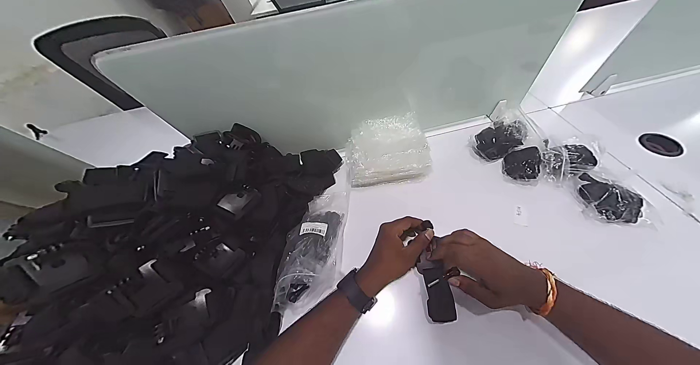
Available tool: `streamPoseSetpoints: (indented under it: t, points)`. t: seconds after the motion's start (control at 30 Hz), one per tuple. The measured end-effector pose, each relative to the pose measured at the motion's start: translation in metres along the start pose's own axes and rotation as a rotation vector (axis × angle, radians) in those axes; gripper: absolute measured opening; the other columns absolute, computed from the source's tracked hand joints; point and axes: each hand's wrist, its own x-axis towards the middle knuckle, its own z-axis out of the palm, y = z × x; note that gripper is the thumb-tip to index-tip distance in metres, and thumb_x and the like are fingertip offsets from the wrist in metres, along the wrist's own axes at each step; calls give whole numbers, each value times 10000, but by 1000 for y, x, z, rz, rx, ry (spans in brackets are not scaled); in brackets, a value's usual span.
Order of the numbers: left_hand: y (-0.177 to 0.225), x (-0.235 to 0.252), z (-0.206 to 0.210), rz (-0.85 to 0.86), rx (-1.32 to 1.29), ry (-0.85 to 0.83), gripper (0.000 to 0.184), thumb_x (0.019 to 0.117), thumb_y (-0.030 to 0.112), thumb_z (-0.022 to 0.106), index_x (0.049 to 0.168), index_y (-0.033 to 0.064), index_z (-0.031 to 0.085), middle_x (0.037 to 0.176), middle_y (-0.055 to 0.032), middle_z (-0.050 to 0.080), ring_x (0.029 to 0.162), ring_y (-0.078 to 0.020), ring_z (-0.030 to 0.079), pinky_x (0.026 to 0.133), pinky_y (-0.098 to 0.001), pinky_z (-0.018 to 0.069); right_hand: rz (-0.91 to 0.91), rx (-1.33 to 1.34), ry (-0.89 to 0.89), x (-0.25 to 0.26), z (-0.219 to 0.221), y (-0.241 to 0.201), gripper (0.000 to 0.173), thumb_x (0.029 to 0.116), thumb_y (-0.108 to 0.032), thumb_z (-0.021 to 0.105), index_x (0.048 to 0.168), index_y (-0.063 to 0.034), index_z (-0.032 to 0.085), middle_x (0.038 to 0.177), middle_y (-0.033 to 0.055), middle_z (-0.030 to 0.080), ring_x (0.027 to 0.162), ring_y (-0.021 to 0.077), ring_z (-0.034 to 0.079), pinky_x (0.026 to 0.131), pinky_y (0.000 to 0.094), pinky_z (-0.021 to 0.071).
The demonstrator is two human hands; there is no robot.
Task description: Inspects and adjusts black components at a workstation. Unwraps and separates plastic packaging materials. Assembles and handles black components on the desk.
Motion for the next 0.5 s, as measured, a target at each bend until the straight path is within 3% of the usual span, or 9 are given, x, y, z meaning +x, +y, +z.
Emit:
streamPoseSetpoints:
  t: [0.1, 0.27, 0.33, 0.5]
  points:
    - [2, 3, -3, -45, -116, 66, 169, 1013, 116, 606, 1024, -23, 701, 927, -67, 737, 832, -110, 707, 790, -283, 601, -4, -6, -18, 1, 0, 0, 332, 1068, -356, 444, 1205, -111, 622, 1270, 40, 663, 1282, 208, 554, 1098, 441, 421]
    - [-1, 6, -6, -38, -215, 153, 170, 1024, 92, 565, 988, -32, 676, 954, -95, 749, 861, -148, 719, 821, -315, 601, 16, 34, 2, 0, 0, 2, 318, 1070, -339, 453, 1241, -124, 612, 1273, 36, 664, 1277, 199, 562, 1102, 432, 427]
    - [-2, 6, -6, -38, -237, 159, 165, 1022, 84, 564, 993, -37, 673, 958, -100, 748, 866, -155, 721, 827, -325, 603, 42, 53, 76, -3, 1, 5, 316, 1071, -339, 467, 1244, -126, 623, 1220, 53, 680, 1221, 199, 597, 1074, 430, 455]
    - [0, 6, -7, -40, -261, 151, 189, 1031, 87, 551, 1048, -46, 685, 988, -94, 739, 875, -140, 709, 807, -303, 599, 160, 13, 324, -5, -1, 12, 280, 1069, -361, 493, 1116, -136, 652, 1037, 36, 685, 1019, 140, 629, 932, 359, 486]
